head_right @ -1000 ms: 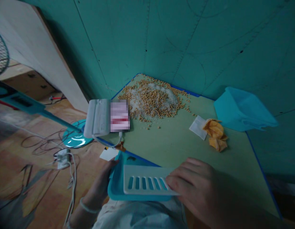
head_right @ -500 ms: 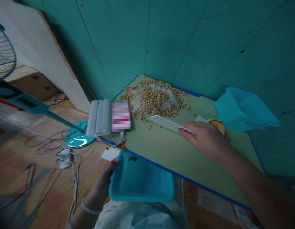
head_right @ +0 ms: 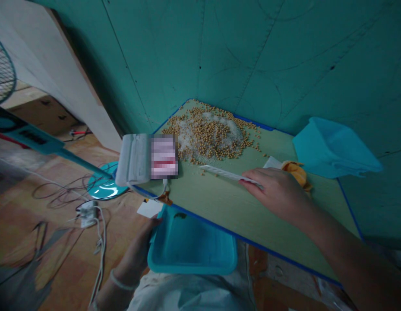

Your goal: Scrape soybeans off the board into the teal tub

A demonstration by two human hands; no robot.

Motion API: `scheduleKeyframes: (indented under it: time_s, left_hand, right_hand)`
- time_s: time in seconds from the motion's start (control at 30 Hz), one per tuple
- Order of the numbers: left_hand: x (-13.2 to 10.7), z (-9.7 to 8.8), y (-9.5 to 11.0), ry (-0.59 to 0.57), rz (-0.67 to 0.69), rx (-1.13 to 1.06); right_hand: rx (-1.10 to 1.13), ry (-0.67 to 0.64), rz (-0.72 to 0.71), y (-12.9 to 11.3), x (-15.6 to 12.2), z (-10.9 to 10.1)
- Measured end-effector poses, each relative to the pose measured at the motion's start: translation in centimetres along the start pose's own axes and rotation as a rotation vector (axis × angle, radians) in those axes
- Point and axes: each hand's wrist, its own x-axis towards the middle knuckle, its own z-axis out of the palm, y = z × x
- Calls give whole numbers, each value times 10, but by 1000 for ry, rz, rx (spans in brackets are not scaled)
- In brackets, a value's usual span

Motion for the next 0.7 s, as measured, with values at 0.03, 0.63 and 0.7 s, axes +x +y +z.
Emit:
scheduleKeyframes:
  time_s: [0.03,0.63,0.7]
  left_hand:
    - [0,-1,-1,3,-9,4]
    - [-6,5,5,-25,-4,-18]
    - [-11,8,8,-52,7,-67]
  right_hand:
    - [11,-9,-5,-1,0,0]
    - [45,-14,-62,-1,-18,-2]
    - [49,7,-82,-1,-20,-2]
